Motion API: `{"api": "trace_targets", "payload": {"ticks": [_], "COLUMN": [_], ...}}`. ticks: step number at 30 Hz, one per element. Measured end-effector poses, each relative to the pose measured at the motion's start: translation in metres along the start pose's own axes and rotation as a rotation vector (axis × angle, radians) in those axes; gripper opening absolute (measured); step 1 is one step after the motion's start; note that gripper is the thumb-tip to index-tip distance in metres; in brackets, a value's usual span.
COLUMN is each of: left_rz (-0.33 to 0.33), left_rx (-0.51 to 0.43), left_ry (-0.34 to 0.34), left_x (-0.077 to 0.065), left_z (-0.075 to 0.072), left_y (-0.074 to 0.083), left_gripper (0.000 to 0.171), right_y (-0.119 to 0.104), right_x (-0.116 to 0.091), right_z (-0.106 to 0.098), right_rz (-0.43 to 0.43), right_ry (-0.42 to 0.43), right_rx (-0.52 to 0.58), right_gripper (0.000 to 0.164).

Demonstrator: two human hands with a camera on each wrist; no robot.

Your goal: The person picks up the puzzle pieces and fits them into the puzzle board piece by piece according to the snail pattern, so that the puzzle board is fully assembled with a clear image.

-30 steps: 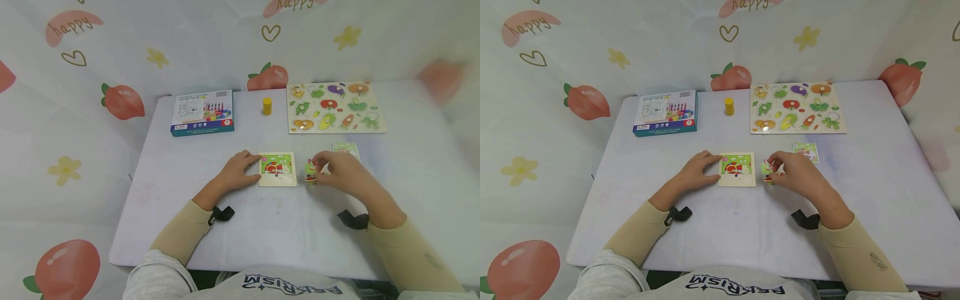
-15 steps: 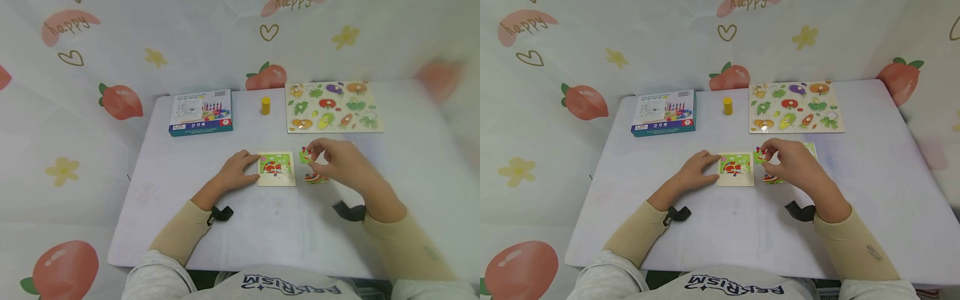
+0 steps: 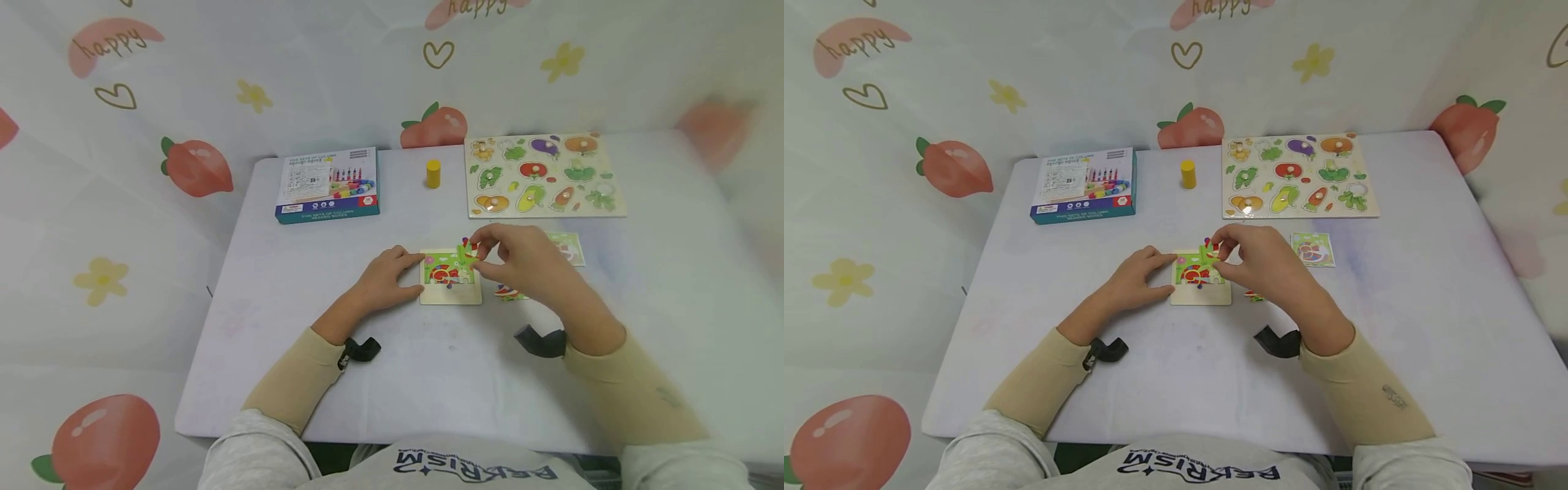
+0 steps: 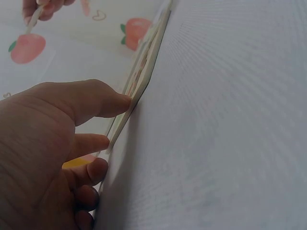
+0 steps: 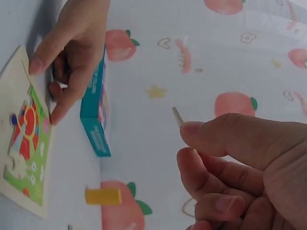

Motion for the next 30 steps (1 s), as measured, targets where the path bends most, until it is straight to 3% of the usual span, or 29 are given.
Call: {"api": "trace_targets", "payload": {"ticks": [11,30], "left_rz": [0.007,0.045], "left_rx": [0.003,-0.024], "left_ry": [-0.002,0.031], "left_x": [0.000,-0.002], "left_z": [0.000,0.000], "left_y": [0.000,-0.002], "left_gripper": [0.065,0.064], "right_y": [-0.006,0.006], "right_x": [0.012,0.021], "right_z": [0.032,0.086], "right_rz": [0.023,0.165], "right_ry": [-0.033,-0.095], "right_rx": [0.053,0.109], "right_gripper": [0.028,0.025]}}
Point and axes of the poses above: each hand's wrist, its own x-axis towards the middle knuckle, its own z-axis out of the palm, y = z × x, the point moved 1 cm from there along x, towards the middle knuckle, and after that the axes turned 2 degrees about -z, right-handed, at the moved point
